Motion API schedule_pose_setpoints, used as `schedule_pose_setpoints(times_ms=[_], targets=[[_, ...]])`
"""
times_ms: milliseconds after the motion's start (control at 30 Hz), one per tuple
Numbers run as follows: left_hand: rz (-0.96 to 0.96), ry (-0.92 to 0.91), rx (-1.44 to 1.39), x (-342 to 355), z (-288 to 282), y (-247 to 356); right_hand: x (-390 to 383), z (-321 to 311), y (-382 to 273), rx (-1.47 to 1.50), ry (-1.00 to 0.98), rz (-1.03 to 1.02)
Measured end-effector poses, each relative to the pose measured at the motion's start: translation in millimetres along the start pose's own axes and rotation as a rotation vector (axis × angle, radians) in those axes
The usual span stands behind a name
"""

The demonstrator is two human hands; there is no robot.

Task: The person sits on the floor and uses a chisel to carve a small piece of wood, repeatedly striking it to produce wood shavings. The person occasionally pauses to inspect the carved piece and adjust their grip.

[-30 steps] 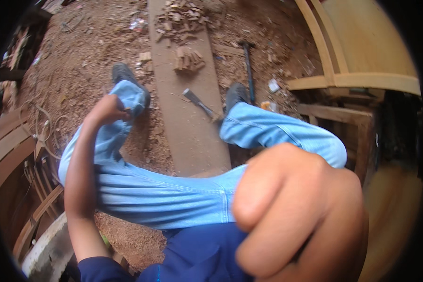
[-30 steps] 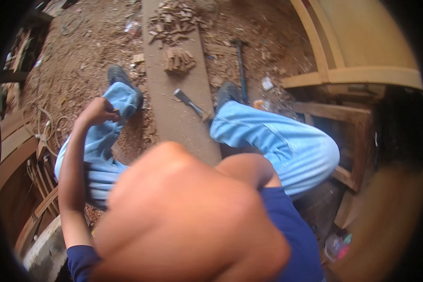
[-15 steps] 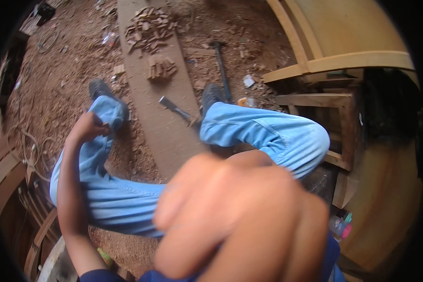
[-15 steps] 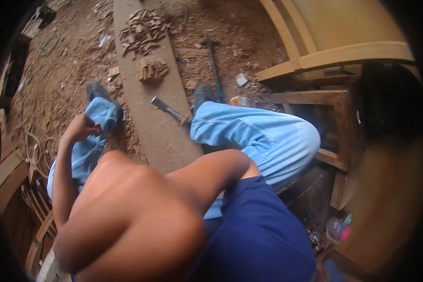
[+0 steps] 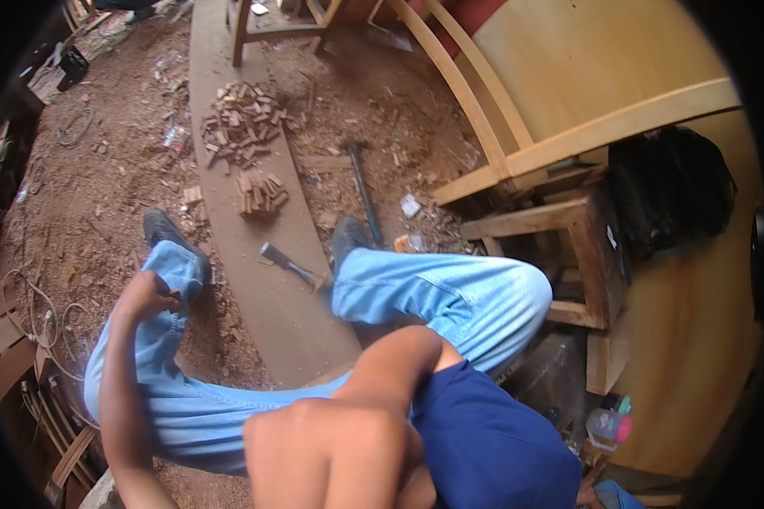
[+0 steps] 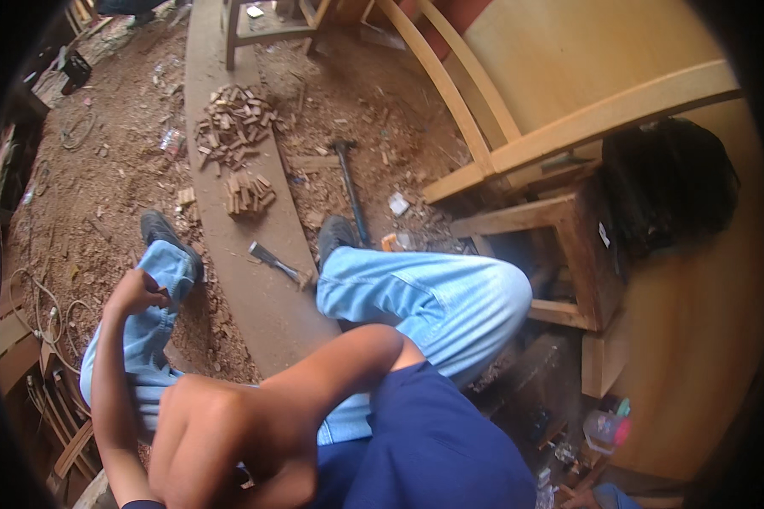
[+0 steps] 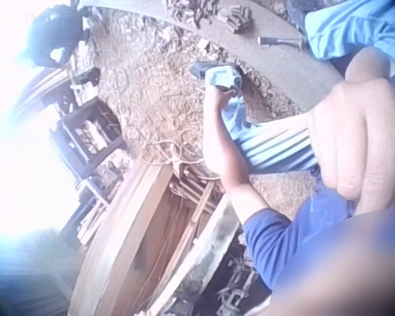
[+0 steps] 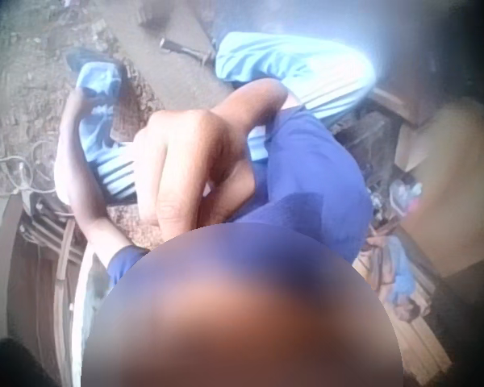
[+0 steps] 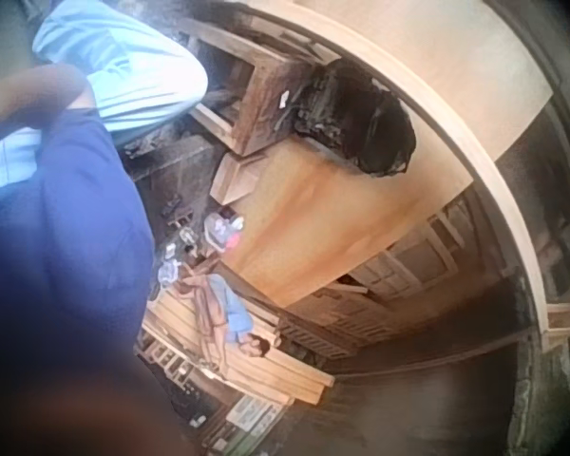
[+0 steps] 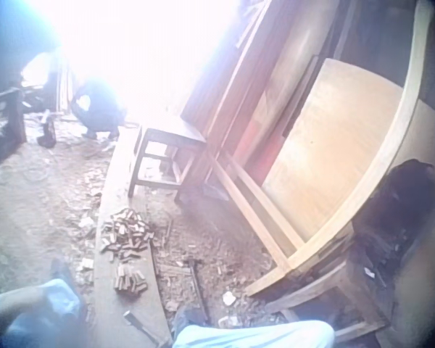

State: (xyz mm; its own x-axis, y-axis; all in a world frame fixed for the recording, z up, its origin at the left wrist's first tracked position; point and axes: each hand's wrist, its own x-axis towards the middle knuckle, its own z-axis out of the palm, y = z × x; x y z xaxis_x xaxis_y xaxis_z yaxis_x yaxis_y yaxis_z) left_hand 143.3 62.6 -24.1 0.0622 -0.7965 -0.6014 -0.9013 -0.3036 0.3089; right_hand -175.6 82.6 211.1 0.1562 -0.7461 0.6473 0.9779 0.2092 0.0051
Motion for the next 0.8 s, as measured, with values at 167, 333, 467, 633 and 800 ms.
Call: schedule_pose_setpoints(times_ms=[167, 333, 467, 633, 800], targets=[[0.004, -0.025, 0.048, 1.1, -1.3, -2.9, 8.7, 0.8, 1.9, -0.193, 0.050, -0.121], [-0.014, -0.029, 0.040, -0.1, -0.5, -1.6, 22.5, -29.1, -20.4, -0.376, -0.277, 0.038], [0.010, -0.033, 0.080, 0.2, 0.1, -2.0, 30.6, -49.5, -22.6, -0.438, -0.558, -0.025], [0.017, -0.021, 0.118, -3.4, -0.7, -3.0, 38.5, -37.7, -6.8, -0.481, -0.468, -0.080], [-0.093, -0.082, 0.114, 1.4, 0.0, -2.5, 34.5, -45.6, -26.6, -0.487, -0.518, 0.047]])
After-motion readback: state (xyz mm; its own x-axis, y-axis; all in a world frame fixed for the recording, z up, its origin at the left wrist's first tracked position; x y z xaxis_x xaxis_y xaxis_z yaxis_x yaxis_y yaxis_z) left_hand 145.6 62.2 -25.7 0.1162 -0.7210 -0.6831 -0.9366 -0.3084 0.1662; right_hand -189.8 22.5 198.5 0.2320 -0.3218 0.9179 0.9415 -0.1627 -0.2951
